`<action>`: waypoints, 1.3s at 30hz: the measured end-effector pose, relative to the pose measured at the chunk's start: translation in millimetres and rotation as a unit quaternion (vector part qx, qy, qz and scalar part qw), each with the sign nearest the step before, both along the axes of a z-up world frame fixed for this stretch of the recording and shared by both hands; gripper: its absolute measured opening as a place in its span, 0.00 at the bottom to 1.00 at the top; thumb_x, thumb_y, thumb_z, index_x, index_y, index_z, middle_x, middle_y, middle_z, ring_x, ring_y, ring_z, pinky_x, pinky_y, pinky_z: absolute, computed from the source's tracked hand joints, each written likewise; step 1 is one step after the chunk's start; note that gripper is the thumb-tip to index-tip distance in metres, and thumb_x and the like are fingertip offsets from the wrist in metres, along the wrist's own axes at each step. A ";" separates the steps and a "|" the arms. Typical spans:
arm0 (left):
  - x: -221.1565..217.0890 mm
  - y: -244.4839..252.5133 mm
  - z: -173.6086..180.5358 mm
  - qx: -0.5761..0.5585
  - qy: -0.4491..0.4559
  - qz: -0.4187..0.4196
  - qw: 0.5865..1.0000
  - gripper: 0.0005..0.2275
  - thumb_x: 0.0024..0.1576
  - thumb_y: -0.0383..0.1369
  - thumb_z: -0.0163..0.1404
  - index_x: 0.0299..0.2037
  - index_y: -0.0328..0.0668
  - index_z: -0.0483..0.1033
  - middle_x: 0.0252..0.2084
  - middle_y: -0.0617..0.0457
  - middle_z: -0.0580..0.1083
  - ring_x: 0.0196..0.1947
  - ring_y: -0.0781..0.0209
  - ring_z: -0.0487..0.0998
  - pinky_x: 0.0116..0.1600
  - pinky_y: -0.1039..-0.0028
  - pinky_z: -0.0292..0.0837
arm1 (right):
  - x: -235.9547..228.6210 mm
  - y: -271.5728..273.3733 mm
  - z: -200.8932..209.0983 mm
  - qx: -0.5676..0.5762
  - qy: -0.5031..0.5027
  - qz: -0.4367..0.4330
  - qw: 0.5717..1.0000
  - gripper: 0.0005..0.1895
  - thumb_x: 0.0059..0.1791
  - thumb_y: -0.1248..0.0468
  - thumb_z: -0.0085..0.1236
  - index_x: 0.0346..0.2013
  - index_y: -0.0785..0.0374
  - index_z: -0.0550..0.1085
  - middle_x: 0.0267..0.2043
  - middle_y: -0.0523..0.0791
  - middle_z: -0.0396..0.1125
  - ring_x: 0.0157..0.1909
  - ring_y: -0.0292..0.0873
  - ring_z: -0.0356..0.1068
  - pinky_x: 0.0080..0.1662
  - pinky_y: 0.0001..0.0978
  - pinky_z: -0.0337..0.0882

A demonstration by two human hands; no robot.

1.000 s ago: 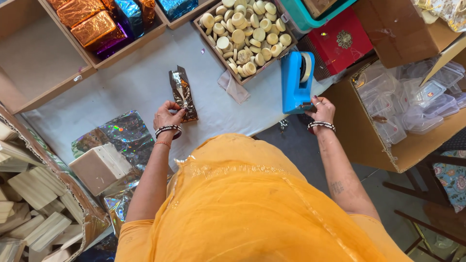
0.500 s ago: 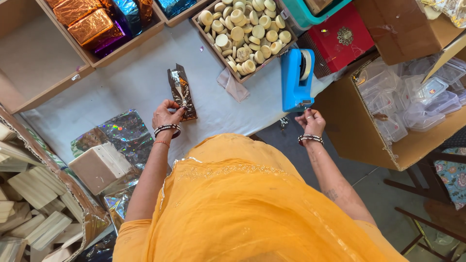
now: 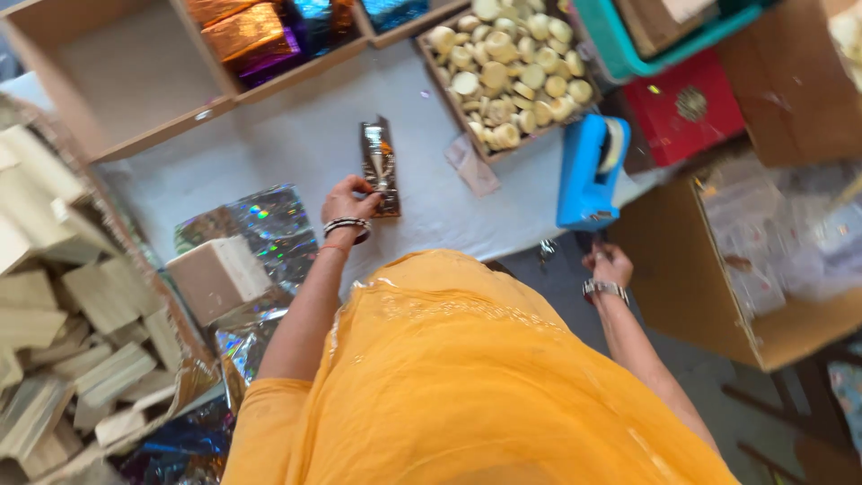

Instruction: Wrapping rectangular bars (soap or blocks) in decorative foil and taping them closed.

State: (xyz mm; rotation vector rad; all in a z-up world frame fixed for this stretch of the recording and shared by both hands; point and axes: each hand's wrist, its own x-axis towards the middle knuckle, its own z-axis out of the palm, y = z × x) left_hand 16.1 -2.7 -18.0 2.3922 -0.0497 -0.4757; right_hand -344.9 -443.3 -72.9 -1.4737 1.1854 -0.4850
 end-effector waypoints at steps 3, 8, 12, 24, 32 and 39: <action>-3.9 3.3 -0.5 -0.018 0.004 0.007 1.000 0.11 0.46 0.43 0.64 0.36 0.54 0.81 0.39 0.58 0.81 0.41 0.55 0.82 0.45 0.63 0.76 | 16.1 23.8 6.3 0.073 -0.002 0.037 0.997 0.06 0.54 0.67 0.58 0.40 0.70 0.75 0.29 0.44 0.69 0.28 0.37 0.70 0.35 0.33 0.77; -3.6 -3.0 13.7 0.009 0.031 0.019 0.999 0.11 0.46 0.45 0.64 0.35 0.56 0.81 0.39 0.59 0.81 0.43 0.55 0.81 0.46 0.61 0.75 | 122.4 73.2 29.9 0.095 0.007 0.276 0.956 0.09 0.54 0.64 0.59 0.42 0.69 0.76 0.32 0.45 0.72 0.32 0.39 0.74 0.39 0.32 0.77; -4.1 -4.0 12.5 0.007 0.038 0.037 0.999 0.11 0.46 0.45 0.64 0.35 0.57 0.81 0.39 0.60 0.81 0.43 0.56 0.82 0.47 0.62 0.76 | 231.9 140.5 62.9 0.089 -0.021 0.424 0.901 0.09 0.52 0.62 0.58 0.42 0.66 0.77 0.36 0.42 0.74 0.34 0.37 0.76 0.39 0.30 0.78; -6.1 -2.9 18.1 0.004 0.065 0.042 0.997 0.12 0.46 0.45 0.63 0.37 0.58 0.81 0.38 0.59 0.82 0.42 0.56 0.82 0.47 0.63 0.76 | 356.2 243.8 98.5 -0.099 0.214 0.663 0.711 0.12 0.49 0.54 0.65 0.37 0.61 0.80 0.24 0.42 0.71 0.27 0.34 0.68 0.33 0.31 0.69; -6.8 -2.2 9.2 -0.022 0.051 0.042 0.998 0.11 0.47 0.44 0.64 0.36 0.56 0.81 0.37 0.58 0.82 0.41 0.57 0.83 0.46 0.65 0.76 | 370.7 248.4 101.5 -0.043 0.278 0.650 0.706 0.15 0.48 0.53 0.67 0.28 0.62 0.78 0.20 0.39 0.67 0.21 0.33 0.66 0.27 0.28 0.67; -4.0 -1.4 8.9 -0.028 0.053 0.037 0.998 0.11 0.45 0.43 0.65 0.34 0.55 0.82 0.36 0.58 0.82 0.39 0.58 0.83 0.46 0.65 0.77 | 381.0 256.7 115.2 -0.063 0.315 0.649 0.690 0.14 0.45 0.56 0.70 0.26 0.64 0.78 0.20 0.42 0.70 0.23 0.36 0.71 0.29 0.30 0.71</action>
